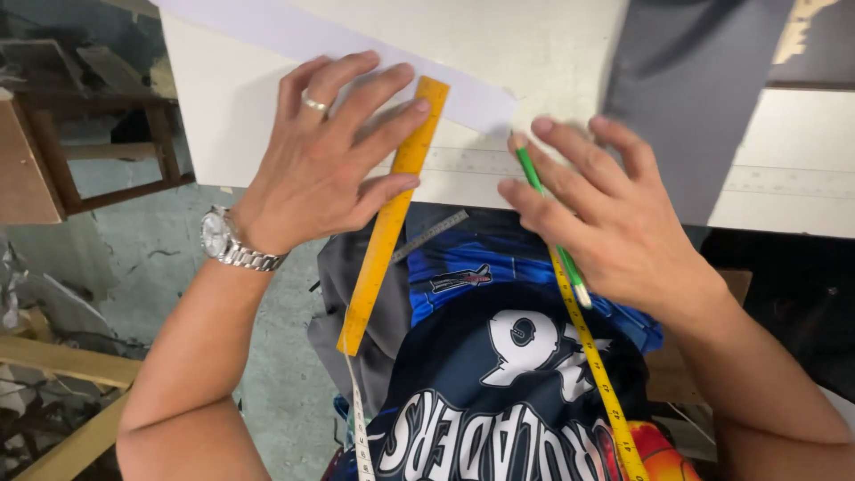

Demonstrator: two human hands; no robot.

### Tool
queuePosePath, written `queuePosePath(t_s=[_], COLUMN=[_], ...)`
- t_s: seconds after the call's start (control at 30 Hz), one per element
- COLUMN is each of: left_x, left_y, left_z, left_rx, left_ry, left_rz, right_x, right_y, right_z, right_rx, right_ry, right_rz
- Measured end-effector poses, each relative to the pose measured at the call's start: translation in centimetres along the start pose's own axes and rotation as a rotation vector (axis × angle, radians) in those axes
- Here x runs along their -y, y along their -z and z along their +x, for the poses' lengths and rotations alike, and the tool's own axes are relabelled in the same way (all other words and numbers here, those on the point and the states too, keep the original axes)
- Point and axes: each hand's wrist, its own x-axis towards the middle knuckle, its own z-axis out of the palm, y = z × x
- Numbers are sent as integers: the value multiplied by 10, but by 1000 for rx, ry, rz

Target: Measuring, marking, and cutting white elastic strips to specific lengths using a ruler and scissors at a workbench.

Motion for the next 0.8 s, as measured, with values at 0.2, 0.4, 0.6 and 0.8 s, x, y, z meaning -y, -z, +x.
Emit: queuePosePath(t_s=[0.2,0.4,0.6,0.8], left_x=[-20,-17,-17,-17], left_y=[-19,-22,-24,-25], left_z=[23,31,30,30], left_rx=[16,-57,-53,-42], left_ry=[-43,-132,-127,-120], left_rz=[-81,-194,-208,-202], right_x=[-1,-8,-28,-31], right_y=[-15,-11,-7,-5], right_z=[12,6,8,5], right_rx=[16,14,55,-11], right_ry=[11,-4,48,77], right_rz=[-136,-124,-217,-72])
